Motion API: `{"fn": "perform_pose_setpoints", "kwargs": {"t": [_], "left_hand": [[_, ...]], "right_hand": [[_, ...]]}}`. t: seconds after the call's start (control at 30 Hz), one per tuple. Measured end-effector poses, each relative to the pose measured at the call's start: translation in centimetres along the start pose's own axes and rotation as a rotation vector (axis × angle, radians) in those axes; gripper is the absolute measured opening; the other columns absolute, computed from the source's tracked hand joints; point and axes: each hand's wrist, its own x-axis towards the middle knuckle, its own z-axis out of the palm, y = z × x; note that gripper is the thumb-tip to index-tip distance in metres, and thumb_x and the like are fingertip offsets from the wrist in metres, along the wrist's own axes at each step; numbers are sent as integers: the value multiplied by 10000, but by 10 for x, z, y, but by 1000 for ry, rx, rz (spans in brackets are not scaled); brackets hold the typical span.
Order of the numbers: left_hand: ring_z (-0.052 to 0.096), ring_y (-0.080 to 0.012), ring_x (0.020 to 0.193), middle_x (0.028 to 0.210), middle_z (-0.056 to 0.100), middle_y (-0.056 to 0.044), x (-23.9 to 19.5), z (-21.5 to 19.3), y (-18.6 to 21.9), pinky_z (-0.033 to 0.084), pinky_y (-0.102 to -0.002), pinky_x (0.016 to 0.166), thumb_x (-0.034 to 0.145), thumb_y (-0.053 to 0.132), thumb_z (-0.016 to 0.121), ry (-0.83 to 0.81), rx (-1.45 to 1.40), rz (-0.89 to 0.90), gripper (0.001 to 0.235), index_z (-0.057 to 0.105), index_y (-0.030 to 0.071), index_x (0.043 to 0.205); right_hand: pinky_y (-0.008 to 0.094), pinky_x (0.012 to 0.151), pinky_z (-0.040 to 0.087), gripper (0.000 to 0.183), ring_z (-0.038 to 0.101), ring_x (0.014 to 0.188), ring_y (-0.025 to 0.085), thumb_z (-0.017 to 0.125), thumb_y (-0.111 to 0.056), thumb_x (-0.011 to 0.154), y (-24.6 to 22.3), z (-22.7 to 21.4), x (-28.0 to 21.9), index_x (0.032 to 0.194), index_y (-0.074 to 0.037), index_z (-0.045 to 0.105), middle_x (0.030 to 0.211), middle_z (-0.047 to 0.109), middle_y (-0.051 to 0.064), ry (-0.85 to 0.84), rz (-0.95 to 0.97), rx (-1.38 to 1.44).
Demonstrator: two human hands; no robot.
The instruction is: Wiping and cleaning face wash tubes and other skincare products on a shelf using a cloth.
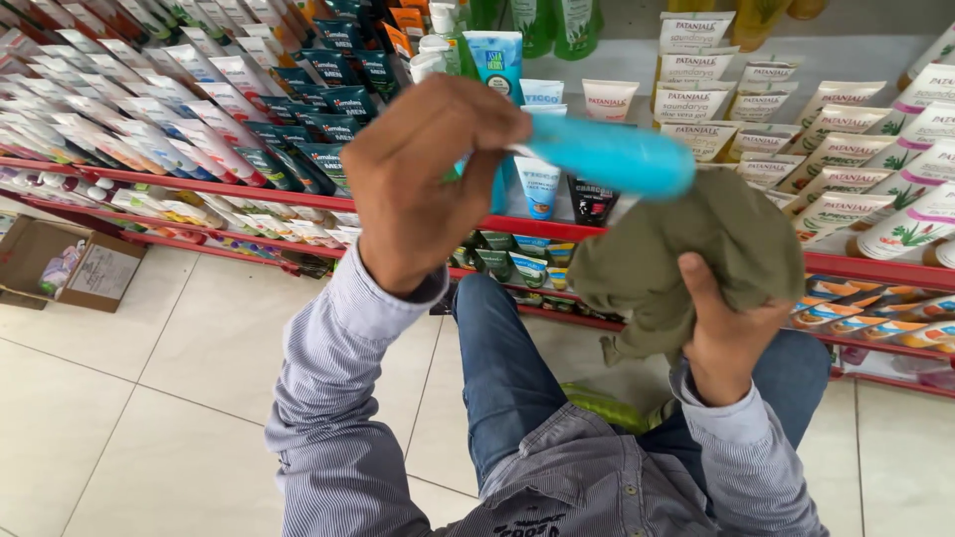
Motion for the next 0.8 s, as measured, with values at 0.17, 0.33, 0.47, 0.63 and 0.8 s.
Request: {"fn": "perform_pose_setpoints", "kwargs": {"t": [0.17, 0.33, 0.47, 0.63, 0.8], "left_hand": [[688, -261, 1049, 1082, 720, -76, -2, 8, -36, 590, -365, 878, 924, -103, 774, 43, 318, 127, 179, 658, 4, 1009], [636, -271, 1076, 1040, 673, -96, -8, 16, -80, 543, -413, 900, 920, -12, 721, -46, 508, 166, 167, 669, 8, 1077], [614, -279, 1017, 979, 648, -94, -9, 20, -108, 531, -402, 868, 889, 14, 700, -71, 621, 146, 148, 635, 35, 1020], [611, -288, 951, 892, 627, -81, -15, 36, -162, 522, -411, 827, 911, 22, 722, -113, 628, 72, 121, 622, 47, 975], [691, -309, 912, 877, 706, -91, -23, 64, -208, 547, -433, 707, 850, 58, 733, -197, 563, -10, 102, 689, 68, 942]], "right_hand": [[333, 1187, 426, 408, 618, 1307, 227, 759, -76, 1000, -16, -2, -2, 1362, 48, 618, 1390, 655, 119, -6, -79, -154], [365, 1206, 405, 395, 608, 1332, 269, 738, -110, 995, -6, -12, -11, 1342, 46, 631, 1410, 650, 136, -21, -128, -231], [367, 1210, 392, 393, 586, 1327, 270, 753, -121, 1013, -3, -14, -10, 1348, 47, 635, 1413, 648, 142, -27, -122, -230], [368, 1208, 403, 412, 588, 1314, 259, 730, -132, 966, -16, 2, 1, 1337, 22, 637, 1409, 645, 131, -37, -109, -216], [342, 1223, 370, 451, 546, 1338, 223, 720, -85, 976, 8, -9, -12, 1395, 27, 594, 1463, 602, 111, -7, -22, -53]]}}
